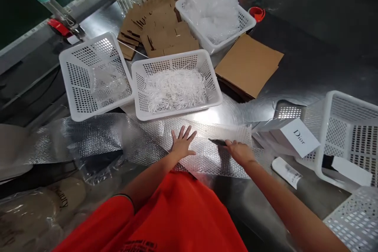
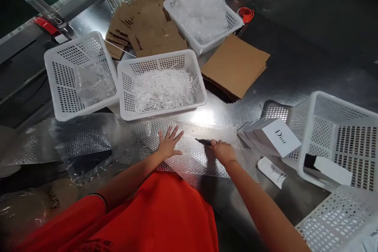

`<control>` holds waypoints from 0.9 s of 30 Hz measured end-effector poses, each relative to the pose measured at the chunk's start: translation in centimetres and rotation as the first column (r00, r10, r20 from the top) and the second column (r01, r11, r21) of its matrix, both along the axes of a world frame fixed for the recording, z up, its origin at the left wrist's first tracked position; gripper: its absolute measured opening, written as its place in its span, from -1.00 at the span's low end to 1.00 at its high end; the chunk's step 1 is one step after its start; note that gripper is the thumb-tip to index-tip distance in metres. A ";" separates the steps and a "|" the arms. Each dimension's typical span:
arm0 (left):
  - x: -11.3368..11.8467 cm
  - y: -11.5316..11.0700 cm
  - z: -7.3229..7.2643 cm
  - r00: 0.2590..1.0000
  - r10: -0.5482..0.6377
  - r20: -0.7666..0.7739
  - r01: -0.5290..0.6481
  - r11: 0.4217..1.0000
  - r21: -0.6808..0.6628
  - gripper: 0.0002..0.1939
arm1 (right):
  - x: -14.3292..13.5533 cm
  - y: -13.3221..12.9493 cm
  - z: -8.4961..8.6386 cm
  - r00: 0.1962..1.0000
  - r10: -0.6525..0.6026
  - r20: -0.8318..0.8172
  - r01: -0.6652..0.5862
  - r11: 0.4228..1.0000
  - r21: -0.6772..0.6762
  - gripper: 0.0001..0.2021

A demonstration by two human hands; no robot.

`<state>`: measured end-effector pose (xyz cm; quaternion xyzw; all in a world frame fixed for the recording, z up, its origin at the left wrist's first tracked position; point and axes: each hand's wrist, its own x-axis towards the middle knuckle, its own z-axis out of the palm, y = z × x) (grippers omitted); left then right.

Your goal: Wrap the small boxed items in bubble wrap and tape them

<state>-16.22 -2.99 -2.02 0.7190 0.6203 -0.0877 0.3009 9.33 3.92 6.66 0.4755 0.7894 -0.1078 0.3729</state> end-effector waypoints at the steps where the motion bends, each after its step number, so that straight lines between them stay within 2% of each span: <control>1: -0.3 -0.1 0.0 1.000 -0.003 -0.004 0.003 1.000 -0.003 0.13 | -0.2 -0.1 0.0 1.000 0.001 -0.008 -0.001 1.000 -0.001 -0.64; 8: -2.0 -0.8 -0.4 1.000 -0.014 -0.016 0.014 1.000 0.024 0.10 | 0.2 0.0 0.1 0.998 0.022 -0.052 -0.022 1.000 -0.003 -0.62; 17: -2.4 -1.6 -1.3 0.997 -0.038 -0.066 0.049 0.984 0.170 -0.05 | 6.0 0.4 0.6 0.998 -0.014 0.059 0.015 1.000 -0.004 -0.62; 27: -3.2 -1.3 -0.2 0.992 -0.103 -0.072 0.112 0.985 0.133 -0.07 | 9.0 0.6 0.2 0.997 -0.008 0.071 0.006 0.999 0.040 -0.63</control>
